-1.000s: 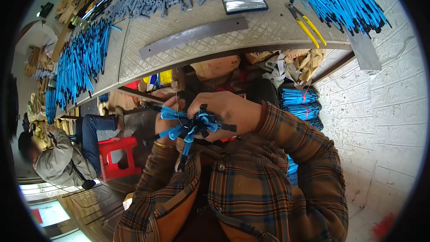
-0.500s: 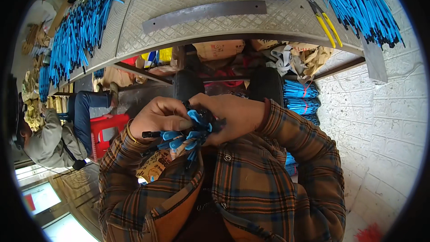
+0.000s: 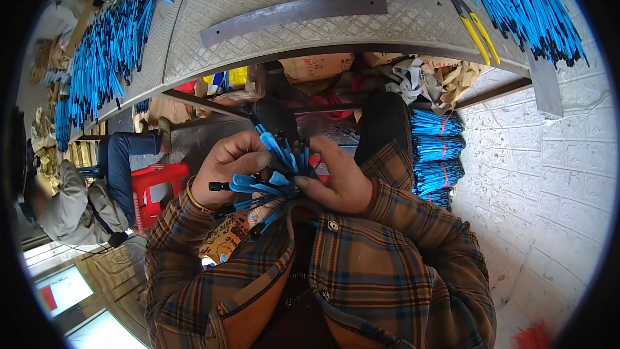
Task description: The person uses pliers to trim wire from umbrella rib hubs, attaches ribs to the hub, and threads wire through aligned umbrella ribs positioned in a slotted metal fixture.
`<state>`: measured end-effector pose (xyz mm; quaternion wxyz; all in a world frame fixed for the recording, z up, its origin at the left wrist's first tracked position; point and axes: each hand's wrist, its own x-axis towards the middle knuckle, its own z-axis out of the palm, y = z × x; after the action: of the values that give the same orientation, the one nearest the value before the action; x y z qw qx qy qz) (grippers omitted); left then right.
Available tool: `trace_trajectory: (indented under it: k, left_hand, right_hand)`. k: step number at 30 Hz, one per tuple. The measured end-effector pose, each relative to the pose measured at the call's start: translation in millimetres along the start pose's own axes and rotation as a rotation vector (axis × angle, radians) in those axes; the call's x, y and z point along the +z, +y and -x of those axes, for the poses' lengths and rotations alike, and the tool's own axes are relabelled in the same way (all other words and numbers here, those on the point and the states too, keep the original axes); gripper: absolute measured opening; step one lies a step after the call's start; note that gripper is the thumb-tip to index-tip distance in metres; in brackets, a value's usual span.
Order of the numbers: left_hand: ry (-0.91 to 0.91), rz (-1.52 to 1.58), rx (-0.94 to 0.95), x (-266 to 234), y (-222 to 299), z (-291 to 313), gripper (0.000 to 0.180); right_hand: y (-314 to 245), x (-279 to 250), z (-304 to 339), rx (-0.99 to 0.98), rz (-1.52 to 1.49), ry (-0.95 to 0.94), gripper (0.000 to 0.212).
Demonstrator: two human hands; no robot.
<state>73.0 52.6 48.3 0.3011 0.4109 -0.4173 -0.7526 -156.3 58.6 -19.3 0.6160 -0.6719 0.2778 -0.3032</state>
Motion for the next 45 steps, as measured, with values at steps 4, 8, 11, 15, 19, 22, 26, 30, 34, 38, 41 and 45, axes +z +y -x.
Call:
trace_trajectory:
  k: [4,8,11,15,19,22,26,30,34,38,41,45]
  left_hand:
    - [0.017,-0.047,0.011,2.9,0.2,-1.9,0.008]
    - [0.022,-0.065,0.016,6.1,4.4,-0.7,0.009]
    - [0.014,-0.085,0.021,11.1,10.9,-0.1,0.009]
    - [0.005,-0.18,0.056,14.5,11.9,-3.4,0.008]
    - [0.107,-0.08,0.023,11.2,3.9,-7.5,0.007]
    - [0.085,-0.162,0.053,14.3,6.3,-11.6,0.006]
    - [0.111,-0.138,0.079,8.2,3.1,-15.1,0.005]
    - [0.116,-0.141,0.044,16.5,10.2,-13.7,0.004]
    - [0.182,-0.177,0.155,10.0,1.9,-12.9,0.005]
    - [0.134,-0.223,0.212,4.5,-7.4,-14.6,0.005]
    - [0.143,-0.246,0.215,6.1,-8.8,-14.7,0.005]
    - [0.165,-0.243,0.232,6.2,-13.4,-11.8,0.006]
  right_hand:
    - [-1.2,5.5,-5.1,-0.003,-0.2,0.024,0.081]
    - [1.4,10.7,0.1,-0.042,-0.674,0.116,0.086]
    - [0.7,10.6,5.9,-0.151,-0.799,0.143,0.087]
    - [7.5,9.2,14.1,-0.198,-0.451,0.106,0.076]
    - [7.5,7.2,15.0,-0.194,-0.093,0.069,0.063]
    - [1.3,10.4,6.5,0.025,-0.354,0.014,0.039]
    - [-12.4,10.8,-7.7,-0.048,-0.27,0.156,0.037]
    - [-17.5,7.8,-13.7,0.064,-0.271,0.015,0.028]
    - [-21.7,16.5,-22.3,0.026,-0.309,0.208,0.022]
    - [-20.6,24.2,-24.3,0.058,-0.339,0.236,0.021]
    - [-22.3,23.0,-24.8,0.097,-0.394,0.211,0.021]
    - [-27.5,19.7,-28.1,0.131,-0.413,0.143,0.021]
